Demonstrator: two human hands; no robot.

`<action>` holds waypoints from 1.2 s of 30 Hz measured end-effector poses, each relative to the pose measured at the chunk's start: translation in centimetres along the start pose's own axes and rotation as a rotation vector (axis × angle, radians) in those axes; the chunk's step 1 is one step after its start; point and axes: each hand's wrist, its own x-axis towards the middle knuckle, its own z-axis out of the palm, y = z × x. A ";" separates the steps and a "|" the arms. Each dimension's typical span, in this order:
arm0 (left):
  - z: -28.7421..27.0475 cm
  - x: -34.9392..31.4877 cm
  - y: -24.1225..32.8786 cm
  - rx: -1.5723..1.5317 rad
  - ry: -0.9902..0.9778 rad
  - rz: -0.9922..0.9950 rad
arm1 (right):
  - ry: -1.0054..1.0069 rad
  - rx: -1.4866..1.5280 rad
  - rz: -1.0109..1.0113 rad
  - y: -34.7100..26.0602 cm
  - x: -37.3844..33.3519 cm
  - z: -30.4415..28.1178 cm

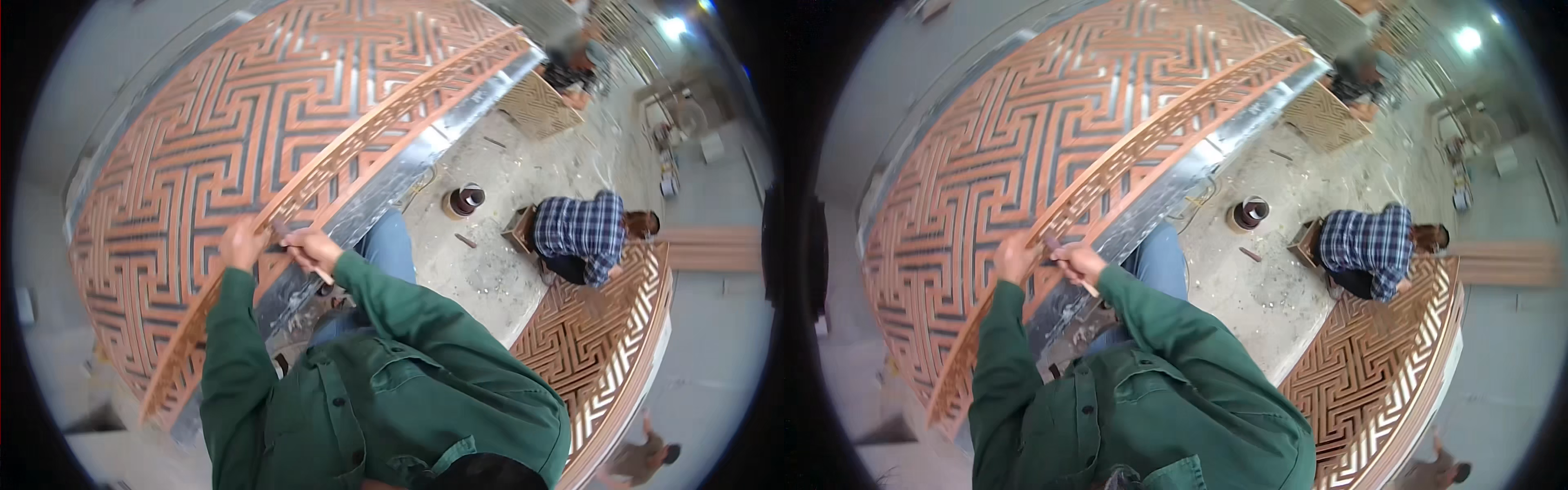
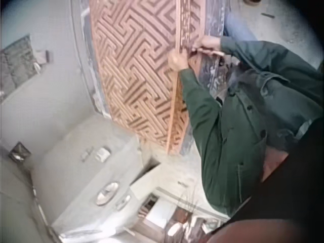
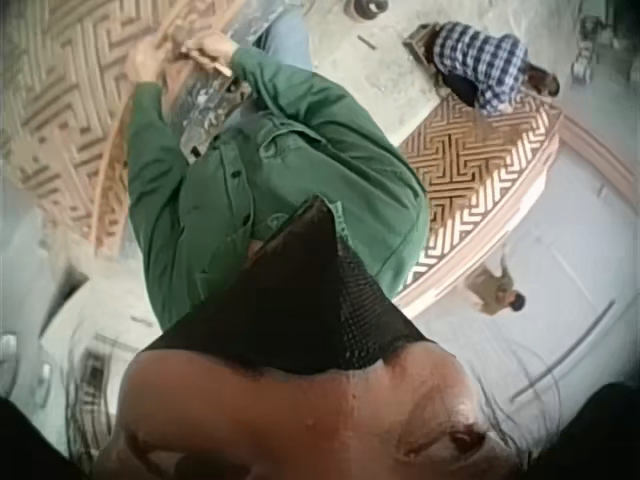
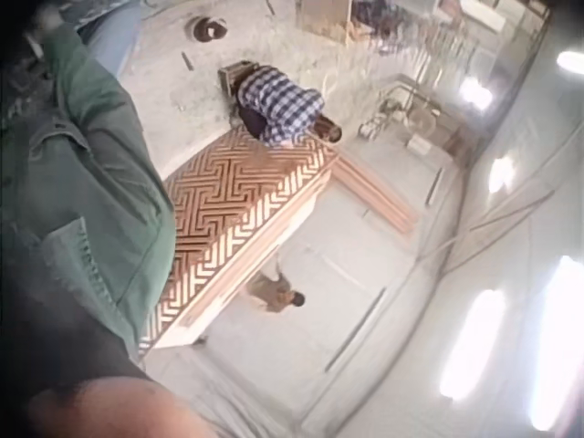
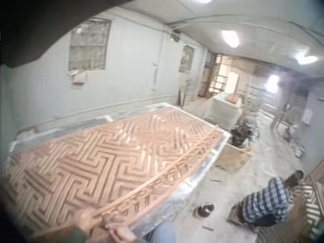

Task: Use a metal file to smooth the edges and intricate details of a decorative wooden panel with a geometric pattern.

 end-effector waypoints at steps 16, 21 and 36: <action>-0.7 1.8 2.3 0.033 -0.132 -0.054 | 0.032 0.043 -0.095 -0.2 0.1 -1.2; -1.6 2.3 3.3 0.005 -0.235 -0.084 | 0.050 0.066 -0.072 -1.1 2.9 -0.6; 1.0 2.1 1.9 0.069 -0.133 -0.094 | 0.052 -0.069 -0.012 -2.6 3.6 -1.0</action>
